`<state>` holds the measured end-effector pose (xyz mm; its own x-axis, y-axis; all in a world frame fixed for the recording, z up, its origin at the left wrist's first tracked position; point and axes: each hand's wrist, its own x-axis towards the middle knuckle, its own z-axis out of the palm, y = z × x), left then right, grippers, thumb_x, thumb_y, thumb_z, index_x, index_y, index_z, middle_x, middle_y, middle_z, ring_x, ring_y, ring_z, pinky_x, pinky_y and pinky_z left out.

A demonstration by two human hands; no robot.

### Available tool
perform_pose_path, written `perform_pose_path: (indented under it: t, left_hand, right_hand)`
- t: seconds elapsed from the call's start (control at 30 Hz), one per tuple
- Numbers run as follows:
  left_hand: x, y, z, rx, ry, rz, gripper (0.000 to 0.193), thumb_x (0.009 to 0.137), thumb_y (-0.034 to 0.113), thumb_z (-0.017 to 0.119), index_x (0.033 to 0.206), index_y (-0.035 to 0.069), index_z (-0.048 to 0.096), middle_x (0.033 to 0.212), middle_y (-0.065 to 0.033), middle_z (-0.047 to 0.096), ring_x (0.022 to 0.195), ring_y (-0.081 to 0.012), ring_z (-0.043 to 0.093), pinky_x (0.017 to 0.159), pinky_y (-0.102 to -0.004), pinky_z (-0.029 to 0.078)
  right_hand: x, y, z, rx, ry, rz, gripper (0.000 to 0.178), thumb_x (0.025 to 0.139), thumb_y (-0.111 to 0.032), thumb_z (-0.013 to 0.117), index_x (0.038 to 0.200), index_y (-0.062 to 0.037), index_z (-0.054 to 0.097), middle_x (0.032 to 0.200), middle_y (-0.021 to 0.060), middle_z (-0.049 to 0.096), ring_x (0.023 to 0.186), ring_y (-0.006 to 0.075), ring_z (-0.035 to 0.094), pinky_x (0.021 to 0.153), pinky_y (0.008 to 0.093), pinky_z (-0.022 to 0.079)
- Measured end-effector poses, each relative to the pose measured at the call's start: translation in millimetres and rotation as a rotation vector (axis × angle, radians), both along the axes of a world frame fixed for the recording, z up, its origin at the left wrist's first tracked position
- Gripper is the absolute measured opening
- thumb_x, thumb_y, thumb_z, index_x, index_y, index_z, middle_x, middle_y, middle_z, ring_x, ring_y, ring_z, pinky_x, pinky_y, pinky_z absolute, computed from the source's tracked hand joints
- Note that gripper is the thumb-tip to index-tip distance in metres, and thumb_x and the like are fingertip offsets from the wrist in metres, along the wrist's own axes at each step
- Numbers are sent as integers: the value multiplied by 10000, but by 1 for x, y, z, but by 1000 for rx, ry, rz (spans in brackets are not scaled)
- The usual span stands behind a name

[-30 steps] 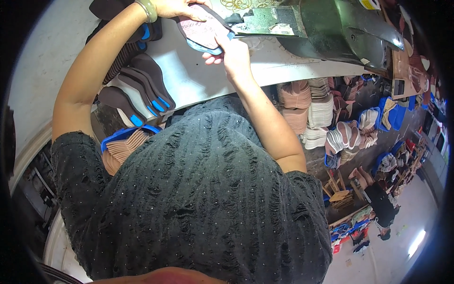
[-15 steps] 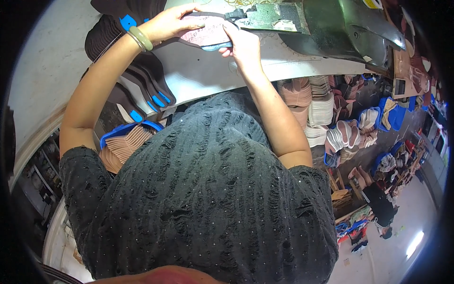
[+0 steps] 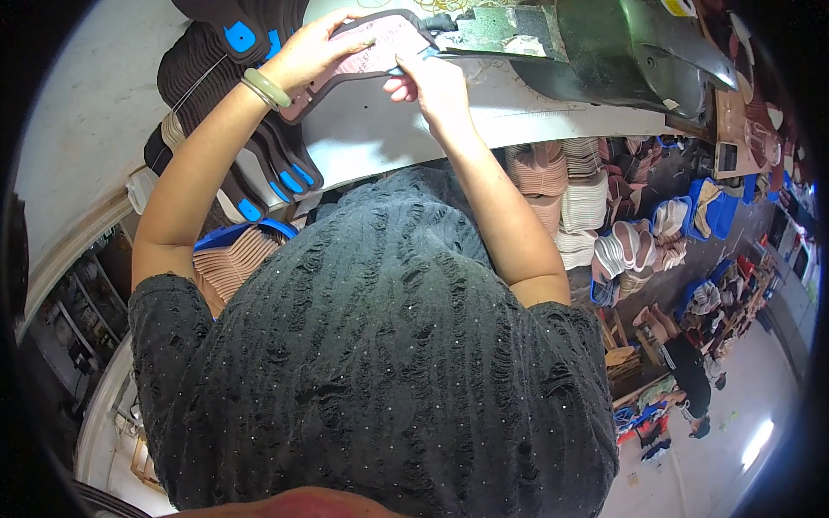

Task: The recorder is assembling and inspecting shoe components, specifically insoles and outsoles, in a factory setting.

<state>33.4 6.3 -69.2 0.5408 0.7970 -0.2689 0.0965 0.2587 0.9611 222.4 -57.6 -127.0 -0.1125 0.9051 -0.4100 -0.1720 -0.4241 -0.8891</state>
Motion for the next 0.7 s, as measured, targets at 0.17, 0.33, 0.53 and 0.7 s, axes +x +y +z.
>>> perform_pose_path:
  t: [0.17,0.33,0.53,0.7]
  left_hand:
    - [-14,-5,-43,430,387,56,479,836,293,667,1224,52,521,1048,-114,619,999,-207,584,875,-313,480]
    - [-2,-24,-38,457,326,173,519,841,329,646,1255,54,501,1105,-137,612,1032,-229,586,892,-323,463]
    - [11,-41,-39,507,387,264,571,827,395,638,1270,69,482,1121,-175,611,1025,-307,601,896,-362,465]
    - [31,-48,-1,347,232,283,381,895,219,584,1214,20,525,1070,-159,628,987,-242,618,841,-331,489]
  right_hand:
    - [1,7,3,7,-59,20,241,881,-230,610,839,6,641,688,107,663,530,117,590,527,219,441]
    - [12,8,12,-12,-149,11,242,841,-244,666,785,-10,645,672,91,653,538,112,589,541,212,447]
    - [31,5,15,59,-186,241,226,834,-224,673,819,1,657,719,91,667,657,123,637,601,213,470]
    - [48,-5,16,65,-109,215,238,855,-201,620,941,10,686,797,86,693,738,114,646,693,224,489]
